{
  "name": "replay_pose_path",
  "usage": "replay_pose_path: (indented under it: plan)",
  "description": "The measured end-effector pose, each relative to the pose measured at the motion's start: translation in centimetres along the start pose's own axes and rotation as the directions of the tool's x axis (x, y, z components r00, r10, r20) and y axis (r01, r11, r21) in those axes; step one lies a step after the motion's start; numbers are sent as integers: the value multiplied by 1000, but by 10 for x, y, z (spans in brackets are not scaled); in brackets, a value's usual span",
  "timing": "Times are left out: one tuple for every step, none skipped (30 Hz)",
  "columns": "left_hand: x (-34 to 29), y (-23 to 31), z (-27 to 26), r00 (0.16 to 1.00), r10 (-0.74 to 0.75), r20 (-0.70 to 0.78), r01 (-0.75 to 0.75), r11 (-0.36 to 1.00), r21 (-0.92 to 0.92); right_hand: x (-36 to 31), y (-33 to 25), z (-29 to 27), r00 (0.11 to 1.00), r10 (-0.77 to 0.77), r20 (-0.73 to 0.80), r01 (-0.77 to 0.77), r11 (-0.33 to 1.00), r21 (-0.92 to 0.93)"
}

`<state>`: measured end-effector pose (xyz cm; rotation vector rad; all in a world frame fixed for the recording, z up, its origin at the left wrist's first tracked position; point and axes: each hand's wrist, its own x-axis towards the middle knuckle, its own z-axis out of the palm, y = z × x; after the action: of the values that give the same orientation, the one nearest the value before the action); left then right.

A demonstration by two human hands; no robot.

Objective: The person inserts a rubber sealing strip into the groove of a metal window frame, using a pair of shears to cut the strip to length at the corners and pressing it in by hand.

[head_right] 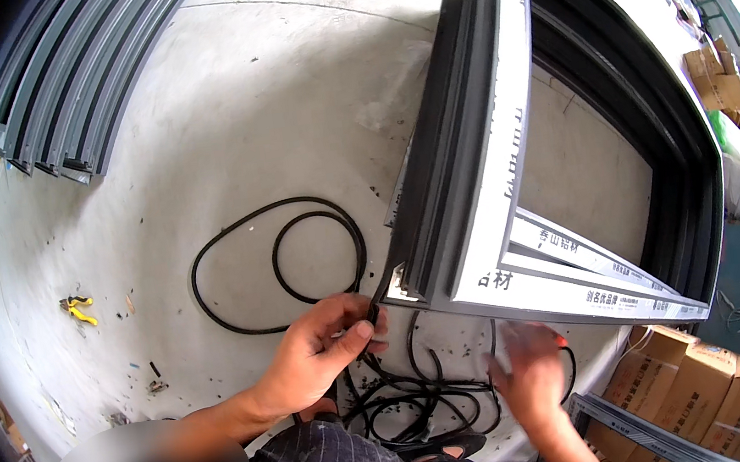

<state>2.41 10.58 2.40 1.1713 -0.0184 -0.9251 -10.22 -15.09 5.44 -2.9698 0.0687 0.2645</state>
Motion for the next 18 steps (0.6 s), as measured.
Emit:
replay_pose_path:
  plan:
    - [-1, -5, 2, 999, 49, -10, -49, 999, -19, 5, -17, 1, 999, -24, 44, 14, 979, 202]
    - [-1, -10, 3, 995, 98, -19, -99, 994, -39, 9, -37, 3, 995, -56, 82, 19, 918, 395]
    - [-2, -14, 5, 988, 149, -35, -150, 987, -55, 19, -60, 7, 992, -73, 100, 9, 847, 532]
    - [-4, -14, 7, 984, 170, -52, -172, 984, -38, 26, -84, 12, 989, -97, 116, -3, 755, 656]
    - [-5, -14, 9, 981, 187, -54, -189, 981, -34, 26, -106, 22, 993, 4, 121, -97, 627, 773]
    - [-4, -12, 11, 978, 202, -44, -204, 979, -26, 24, -122, 34, 984, 113, 137, -174, 468, 866]
    - [-5, -10, 10, 986, 163, -34, -164, 986, -21, 22, -128, 47, 983, 120, 136, -174, 416, 892]
    - [-4, -7, 6, 992, 123, -24, -124, 992, -17, 19, -132, 58, 983, 127, 136, -174, 363, 915]
    - [-2, -3, 3, 996, 84, -16, -84, 996, -15, 13, -139, 62, 967, 204, 153, -211, 301, 930]
    - [1, 1, 2, 998, 63, -30, -64, 997, -35, 9, -141, 62, 949, 274, 155, -203, 154, 967]
    - [6, 6, 0, 998, 41, -41, -43, 998, -55, 5, -142, 61, 924, 344, 168, -181, 6, 983]
    - [10, 10, -3, 998, 23, -54, -27, 997, -73, 3, -144, 60, 895, 406, 187, -142, -140, 980]
    - [19, 14, -4, 997, 28, -74, -35, 995, -95, 5, -142, 54, 870, 458, 182, -142, -121, 983]
    - [27, 20, -6, 998, 22, -52, -24, 999, -42, 3, -137, 53, 864, 462, 200, -173, -101, 980]
    - [32, 25, -8, 999, 16, -35, -15, 1000, 11, 3, -131, 47, 875, 392, 282, -240, -154, 958]
    - [37, 30, -7, 1000, 5, -16, -4, 998, 62, 5, -126, 40, 875, 320, 362, -311, -200, 929]
    - [42, 32, -3, 996, 11, -83, -2, 994, 105, 8, -124, 34, 869, 216, 445, -385, -268, 883]
    - [46, 34, -3, 998, -3, -66, 12, 991, 135, 14, -121, 28, 851, 109, 514, -458, -327, 827]
